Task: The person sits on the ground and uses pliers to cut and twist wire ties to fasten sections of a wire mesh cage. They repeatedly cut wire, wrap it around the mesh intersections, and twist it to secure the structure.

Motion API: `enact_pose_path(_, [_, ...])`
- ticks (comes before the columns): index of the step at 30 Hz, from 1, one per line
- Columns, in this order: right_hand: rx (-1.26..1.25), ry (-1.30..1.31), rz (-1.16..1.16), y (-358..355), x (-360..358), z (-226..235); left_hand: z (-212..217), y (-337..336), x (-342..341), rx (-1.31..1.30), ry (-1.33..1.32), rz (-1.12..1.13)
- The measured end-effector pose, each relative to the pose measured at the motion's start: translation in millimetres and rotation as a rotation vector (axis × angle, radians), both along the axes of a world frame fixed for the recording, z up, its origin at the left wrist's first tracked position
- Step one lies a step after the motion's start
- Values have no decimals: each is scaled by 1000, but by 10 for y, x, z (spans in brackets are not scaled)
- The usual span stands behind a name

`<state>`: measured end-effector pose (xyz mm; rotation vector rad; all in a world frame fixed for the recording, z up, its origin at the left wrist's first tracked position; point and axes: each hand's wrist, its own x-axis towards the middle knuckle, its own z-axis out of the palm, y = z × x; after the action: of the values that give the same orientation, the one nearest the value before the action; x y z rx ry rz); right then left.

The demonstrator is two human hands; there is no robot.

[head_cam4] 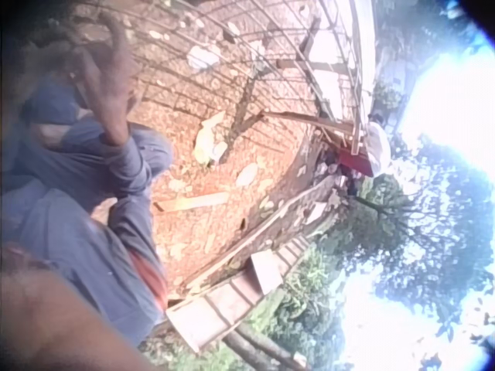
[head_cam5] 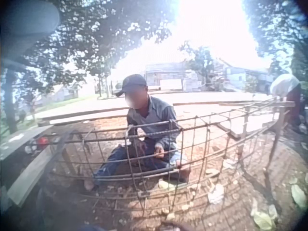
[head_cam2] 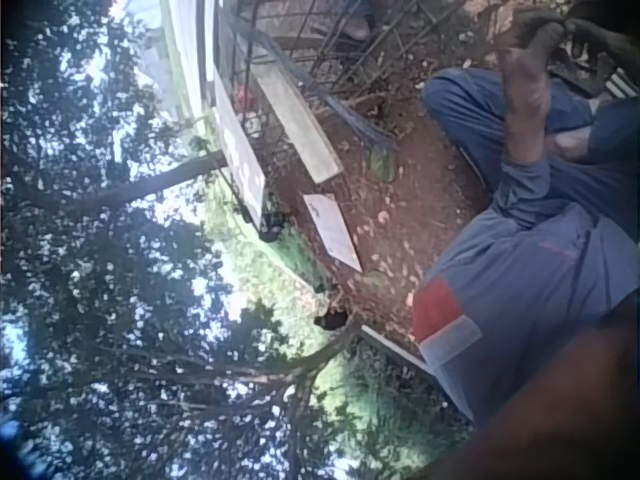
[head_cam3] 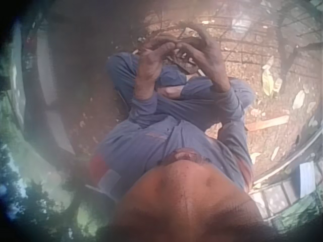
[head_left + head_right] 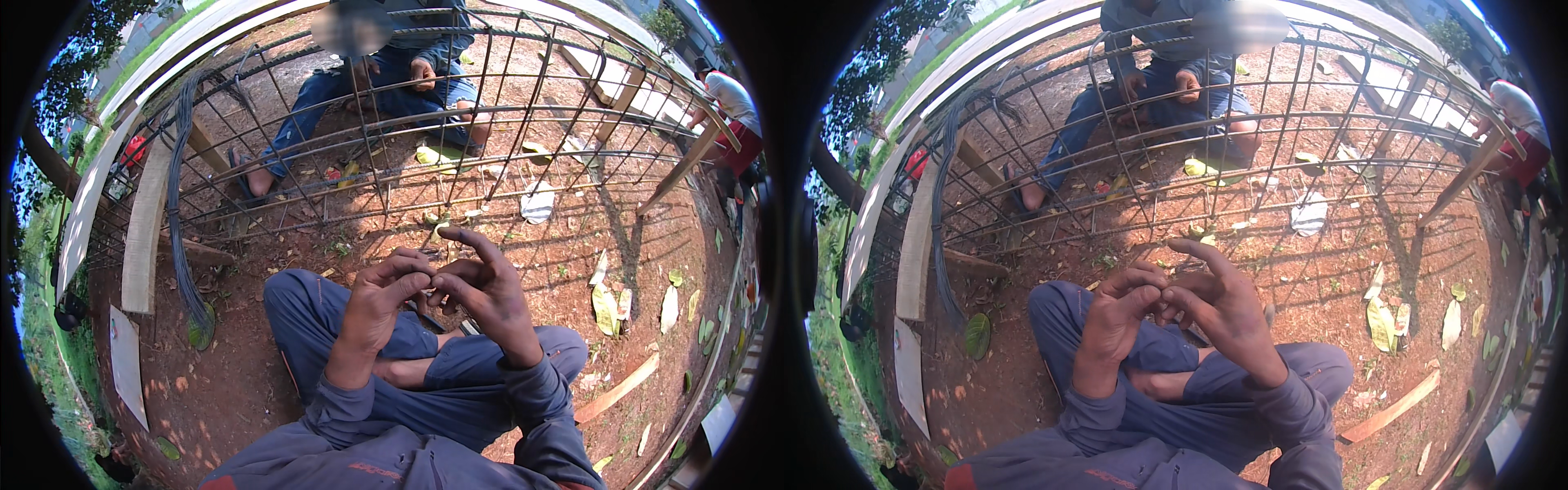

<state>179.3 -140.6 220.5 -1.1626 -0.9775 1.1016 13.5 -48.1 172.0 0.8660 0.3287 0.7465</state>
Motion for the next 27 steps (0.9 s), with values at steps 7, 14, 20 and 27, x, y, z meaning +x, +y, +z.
enact_pose_path(7, [-266, 205, 258, 52, 67, -77, -58, 105, 43, 24, -142, 182])
enact_pose_path(14, [-362, 552, 440, 87, -61, -189, -48, 339, -12, -101, -365, 160])
enact_pose_path(20, [-191, 131, 167, 90, -116, -237, 38, 280, -4, -65, -139, 279])
enact_pose_path(27, [29, -506, -120, 97, -99, -274, 148, 240, -4, 1579, 716, 885])
